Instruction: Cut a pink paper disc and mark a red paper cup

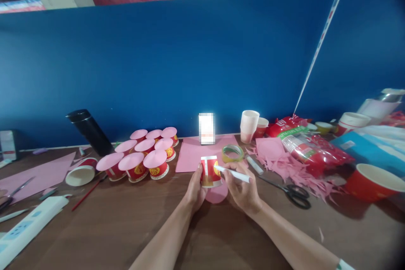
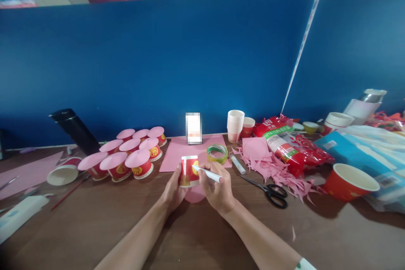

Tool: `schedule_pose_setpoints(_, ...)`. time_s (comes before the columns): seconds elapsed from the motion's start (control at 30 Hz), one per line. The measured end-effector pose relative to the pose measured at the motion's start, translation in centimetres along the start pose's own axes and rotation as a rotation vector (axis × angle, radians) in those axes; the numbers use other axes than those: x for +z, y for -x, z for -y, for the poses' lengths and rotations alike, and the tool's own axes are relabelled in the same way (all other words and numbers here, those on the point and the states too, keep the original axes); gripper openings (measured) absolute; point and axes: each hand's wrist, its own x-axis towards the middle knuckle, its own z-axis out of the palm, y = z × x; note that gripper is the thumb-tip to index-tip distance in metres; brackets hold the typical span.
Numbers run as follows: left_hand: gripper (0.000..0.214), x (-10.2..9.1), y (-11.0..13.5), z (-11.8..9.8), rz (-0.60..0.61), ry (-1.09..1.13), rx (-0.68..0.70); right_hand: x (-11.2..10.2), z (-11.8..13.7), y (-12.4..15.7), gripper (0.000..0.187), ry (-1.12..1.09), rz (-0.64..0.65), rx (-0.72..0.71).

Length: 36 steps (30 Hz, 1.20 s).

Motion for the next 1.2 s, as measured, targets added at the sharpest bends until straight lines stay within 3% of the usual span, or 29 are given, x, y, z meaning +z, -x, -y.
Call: schedule_pose_setpoints(1.2, 0.039, -0.23, -0.11, 0.17, 0.012, 0.01, -0.015, -0.03, 0.11, -0.21, 0.008, 0.025, -0.04, -0.01)
